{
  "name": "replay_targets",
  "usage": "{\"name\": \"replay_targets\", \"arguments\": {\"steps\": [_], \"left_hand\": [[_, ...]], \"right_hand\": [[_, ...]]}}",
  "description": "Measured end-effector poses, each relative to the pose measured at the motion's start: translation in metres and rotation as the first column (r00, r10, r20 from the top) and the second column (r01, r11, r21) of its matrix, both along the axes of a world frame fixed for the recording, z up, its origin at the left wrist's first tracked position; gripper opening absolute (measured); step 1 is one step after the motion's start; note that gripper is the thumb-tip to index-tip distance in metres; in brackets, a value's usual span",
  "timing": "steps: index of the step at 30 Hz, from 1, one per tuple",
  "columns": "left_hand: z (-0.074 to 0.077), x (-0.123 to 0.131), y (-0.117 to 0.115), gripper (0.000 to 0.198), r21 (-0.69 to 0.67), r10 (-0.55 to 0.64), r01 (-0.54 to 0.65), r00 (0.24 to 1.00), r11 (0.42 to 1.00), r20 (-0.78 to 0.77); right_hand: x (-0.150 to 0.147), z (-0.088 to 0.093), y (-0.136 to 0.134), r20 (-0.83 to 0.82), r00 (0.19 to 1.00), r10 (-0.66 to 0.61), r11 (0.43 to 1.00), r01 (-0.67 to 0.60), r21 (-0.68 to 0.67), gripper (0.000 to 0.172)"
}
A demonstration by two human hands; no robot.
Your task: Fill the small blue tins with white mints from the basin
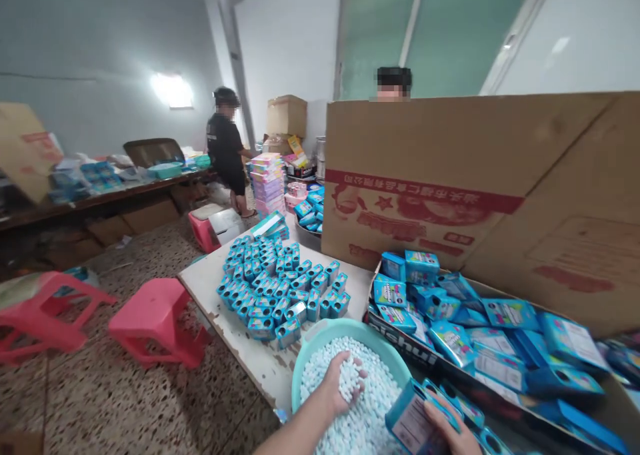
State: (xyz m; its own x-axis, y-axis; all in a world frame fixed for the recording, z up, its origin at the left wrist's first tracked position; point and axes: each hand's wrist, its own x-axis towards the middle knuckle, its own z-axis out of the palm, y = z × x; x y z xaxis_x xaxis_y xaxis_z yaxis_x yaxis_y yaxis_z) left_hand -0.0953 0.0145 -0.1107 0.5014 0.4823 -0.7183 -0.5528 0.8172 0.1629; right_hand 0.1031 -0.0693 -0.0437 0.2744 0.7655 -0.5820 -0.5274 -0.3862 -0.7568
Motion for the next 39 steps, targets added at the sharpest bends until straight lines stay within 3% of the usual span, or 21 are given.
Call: {"name": "replay_targets", "arguments": {"steps": [5, 8, 12, 14, 19, 22, 24, 26, 29, 39], "left_hand": [[0.007, 0.0, 0.002, 0.022, -0.027, -0.026, 0.026, 1.0, 0.999, 0.01], [0.012, 0.005, 0.002, 0.024, 0.024, 0.006, -0.006, 1.0, 1.0, 0.008], [0.016, 0.013, 0.002, 0.024, -0.067, -0.076, 0.069, 0.99, 0.995, -0.116], [0.021, 0.016, 0.004, 0.023, -0.056, -0.086, 0.078, 0.984, 0.995, -0.158], [0.061, 0.025, 0.011, 0.02, 0.107, -0.037, 0.058, 0.981, 0.993, -0.19], [0.089, 0.035, 0.012, 0.022, 0.279, 0.053, 0.001, 0.981, 0.96, -0.186], [0.099, 0.043, 0.011, 0.025, 0.411, 0.136, -0.05, 0.974, 0.91, -0.183], [0.102, 0.05, 0.009, 0.027, 0.49, 0.214, -0.096, 0.958, 0.867, -0.19], [0.1, 0.056, 0.007, 0.03, 0.518, 0.271, -0.126, 0.938, 0.846, -0.214], [0.099, 0.058, 0.005, 0.029, 0.59, 0.273, -0.048, 0.914, 0.806, -0.299]], "right_hand": [[-0.009, 0.01, -0.007, -0.074, 0.99, -0.121, 0.992, 0.119, -0.036, 0.057], [-0.016, 0.01, -0.012, -0.008, 0.986, -0.168, 0.986, 0.168, 0.005, 0.062], [-0.02, 0.011, -0.016, 0.101, 0.983, -0.153, 0.988, 0.151, 0.029, 0.069], [-0.015, 0.011, -0.016, 0.235, 0.964, -0.128, 0.992, 0.121, 0.047, 0.065], [-0.009, 0.0, -0.008, 0.573, 0.818, 0.051, 0.993, -0.103, 0.059, 0.049], [-0.024, -0.004, -0.001, 0.665, 0.746, 0.022, 0.979, -0.151, 0.137, 0.042], [-0.036, -0.004, 0.003, 0.708, 0.706, -0.002, 0.959, -0.199, 0.201, 0.037], [-0.046, -0.002, 0.007, 0.73, 0.684, 0.002, 0.941, -0.249, 0.23, 0.034], [-0.051, -0.001, 0.009, 0.759, 0.651, 0.023, 0.934, -0.284, 0.215, 0.031], [-0.053, -0.006, 0.012, 0.821, 0.563, 0.096, 0.905, -0.392, 0.163, 0.028]]}}
